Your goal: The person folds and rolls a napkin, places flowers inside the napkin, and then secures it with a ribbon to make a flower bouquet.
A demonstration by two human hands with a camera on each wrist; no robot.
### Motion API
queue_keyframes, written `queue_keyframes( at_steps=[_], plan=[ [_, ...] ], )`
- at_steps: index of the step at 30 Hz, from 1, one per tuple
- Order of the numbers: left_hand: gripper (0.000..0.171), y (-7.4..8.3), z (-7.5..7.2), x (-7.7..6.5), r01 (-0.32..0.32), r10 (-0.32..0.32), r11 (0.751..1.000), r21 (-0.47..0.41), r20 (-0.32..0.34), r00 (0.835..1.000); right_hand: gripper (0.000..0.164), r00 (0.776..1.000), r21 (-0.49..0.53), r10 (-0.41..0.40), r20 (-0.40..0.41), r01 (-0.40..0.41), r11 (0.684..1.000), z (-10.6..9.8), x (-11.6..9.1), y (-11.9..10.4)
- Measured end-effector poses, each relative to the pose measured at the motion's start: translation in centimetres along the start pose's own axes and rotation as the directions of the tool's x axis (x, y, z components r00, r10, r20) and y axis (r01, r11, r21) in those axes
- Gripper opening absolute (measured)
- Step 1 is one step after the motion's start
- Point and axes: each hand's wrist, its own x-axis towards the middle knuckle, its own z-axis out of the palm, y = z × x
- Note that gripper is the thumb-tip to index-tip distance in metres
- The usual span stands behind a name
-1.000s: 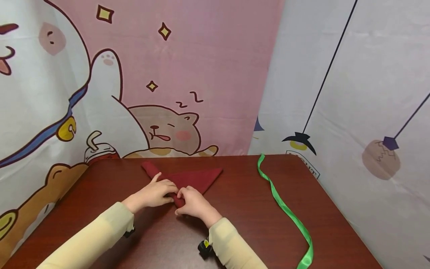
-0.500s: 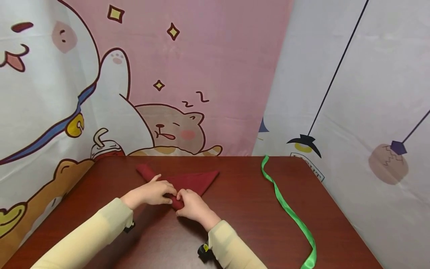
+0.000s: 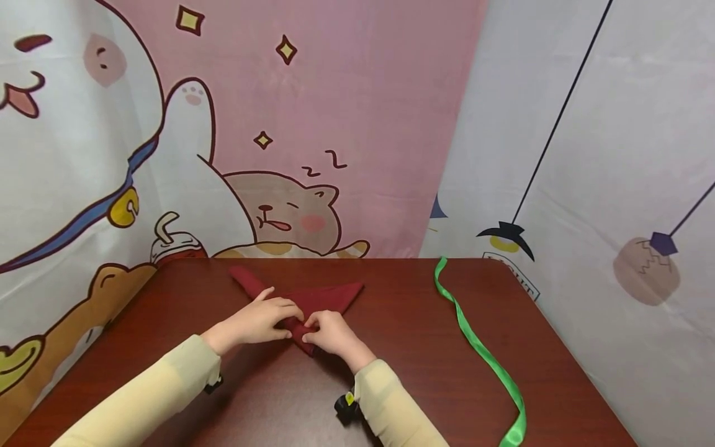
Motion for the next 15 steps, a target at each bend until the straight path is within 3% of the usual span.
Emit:
queue_keyframes(
  at_steps=[7, 15],
  plan=[
    [0.034, 0.4, 0.2, 0.5, -0.041, 0.042, 0.999, 0.012, -0.032, 0.999, 0.011, 0.999, -0.075, -0.034, 0.008, 0.034, 0.997, -0.8, 0.2, 0.9],
    [0.039, 0.5, 1.0, 0.9, -0.040, 0.042, 0.998, 0.042, -0.046, 0.998, 0.014, 1.000, -0.058, 0.004, 0.019, -0.003, 0.998, -1.1, 0.1, 1.3]
  ],
)
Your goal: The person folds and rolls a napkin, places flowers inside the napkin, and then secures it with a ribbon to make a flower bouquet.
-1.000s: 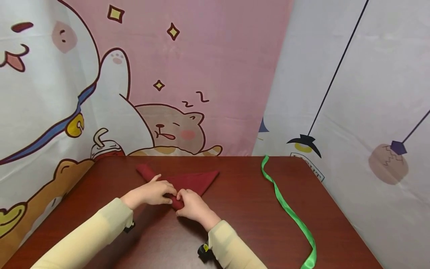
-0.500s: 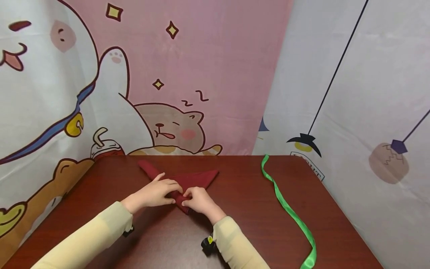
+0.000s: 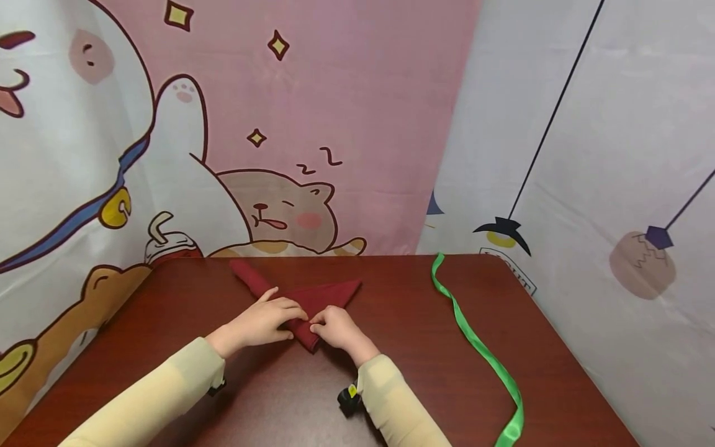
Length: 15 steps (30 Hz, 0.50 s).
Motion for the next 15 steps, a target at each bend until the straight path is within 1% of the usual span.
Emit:
queue_keyframes(
  at_steps=[4, 8, 11, 15],
  plan=[
    [0.038, -0.2, 0.3, 0.2, -0.007, 0.007, 0.999, 0.047, -0.007, 1.000, 0.010, 0.999, 0.017, 0.008, -0.034, -0.007, 1.000, 0.1, 0.2, -0.1],
    [0.032, -0.3, 0.5, 0.4, -0.013, 0.014, 0.998, 0.065, -0.004, 1.000, 0.007, 0.997, 0.027, -0.015, -0.075, 0.017, 0.999, 0.1, 0.3, -0.8],
    [0.026, -0.3, 0.3, 0.4, -0.018, 0.018, 0.999, 0.045, 0.005, 1.000, 0.016, 0.997, 0.014, -0.041, -0.061, 0.042, 0.999, 0.0, 0.1, -1.6],
    [0.020, -0.2, -0.4, 0.4, -0.026, 0.027, 1.000, -0.011, 0.027, 0.999, 0.030, 0.997, -0.018, -0.080, -0.012, 0.080, 0.997, 0.0, -0.2, -2.2]
  ],
)
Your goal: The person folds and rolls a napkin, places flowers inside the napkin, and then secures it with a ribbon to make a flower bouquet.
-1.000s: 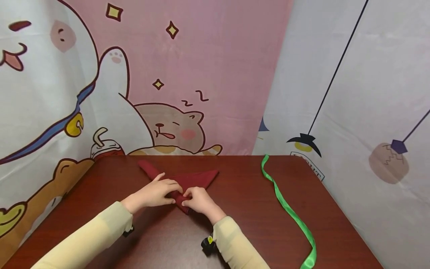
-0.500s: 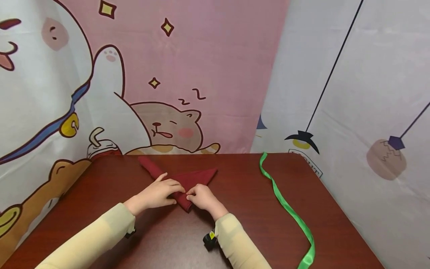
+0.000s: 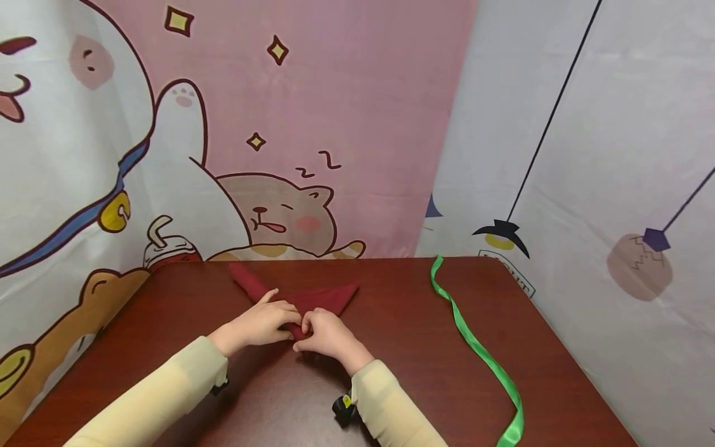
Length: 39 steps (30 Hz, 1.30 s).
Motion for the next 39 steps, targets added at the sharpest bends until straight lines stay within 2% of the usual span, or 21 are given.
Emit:
queue_keyframes(
  at_steps=[3, 7, 11, 14, 19, 27, 39],
  plan=[
    [0.017, 0.1, -0.6, -0.1, 0.015, -0.013, 0.999, -0.039, 0.042, 0.999, 0.037, 0.999, -0.007, -0.030, 0.040, 0.031, 1.000, 0.1, -0.1, 0.0],
    [0.017, 0.3, -1.4, -0.2, 0.058, -0.048, 0.995, -0.078, 0.129, 0.991, 0.042, 0.994, 0.002, -0.059, 0.088, 0.059, 0.998, 0.5, -0.2, 0.3],
    [0.018, 0.4, -2.1, -0.2, 0.093, -0.071, 0.990, -0.104, 0.193, 0.979, 0.039, 0.993, 0.016, -0.063, 0.105, 0.061, 0.998, 0.7, -0.2, 0.6],
    [0.018, 0.5, -2.3, -0.1, 0.103, -0.080, 0.989, -0.103, 0.210, 0.974, 0.035, 0.994, 0.031, -0.047, 0.100, 0.044, 0.999, 0.7, -0.2, 0.6],
    [0.022, 0.6, -2.0, -0.1, 0.108, -0.089, 0.990, -0.086, 0.198, 0.976, 0.028, 0.996, 0.072, -0.009, 0.088, 0.003, 0.997, 0.7, -0.2, 0.8],
    [0.029, 0.5, -1.4, -0.4, 0.110, -0.101, 0.992, -0.068, 0.129, 0.987, 0.022, 0.996, 0.123, 0.026, 0.082, -0.036, 0.992, 0.6, -0.1, 1.0],
    [0.036, 0.1, -0.7, -1.4, 0.072, -0.066, 0.993, -0.088, 0.068, 0.995, 0.020, 0.995, 0.135, 0.035, 0.091, -0.048, 0.990, 0.8, 0.0, 1.0]
  ],
)
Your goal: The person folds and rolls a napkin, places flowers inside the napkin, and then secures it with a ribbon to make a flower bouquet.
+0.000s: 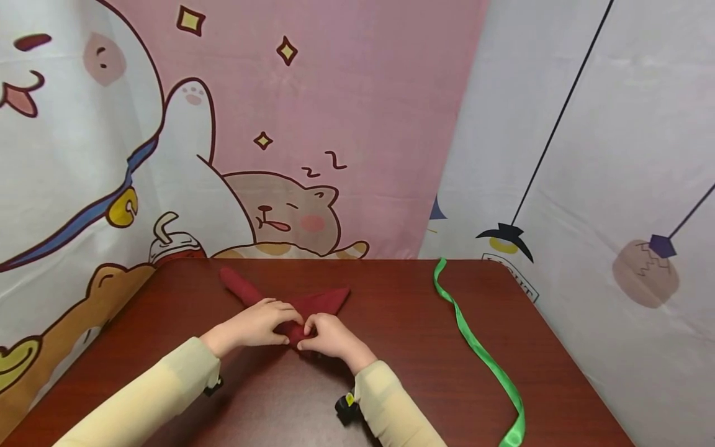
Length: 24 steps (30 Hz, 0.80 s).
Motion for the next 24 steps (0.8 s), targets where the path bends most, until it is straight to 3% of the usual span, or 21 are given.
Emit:
queue_keyframes(
  at_steps=[11, 24],
  plan=[
    [0.043, -0.3, 0.5, -0.4, -0.033, 0.034, 0.999, 0.016, -0.064, 0.997, 0.015, 1.000, 0.008, 0.024, -0.013, -0.024, 1.000, 0.0, 0.0, 0.5],
    [0.044, -0.5, 1.1, 0.0, -0.038, 0.042, 0.998, 0.045, -0.089, 0.995, 0.011, 0.999, -0.074, 0.015, -0.033, -0.018, 0.997, -0.7, -0.1, 0.8]
  ],
)
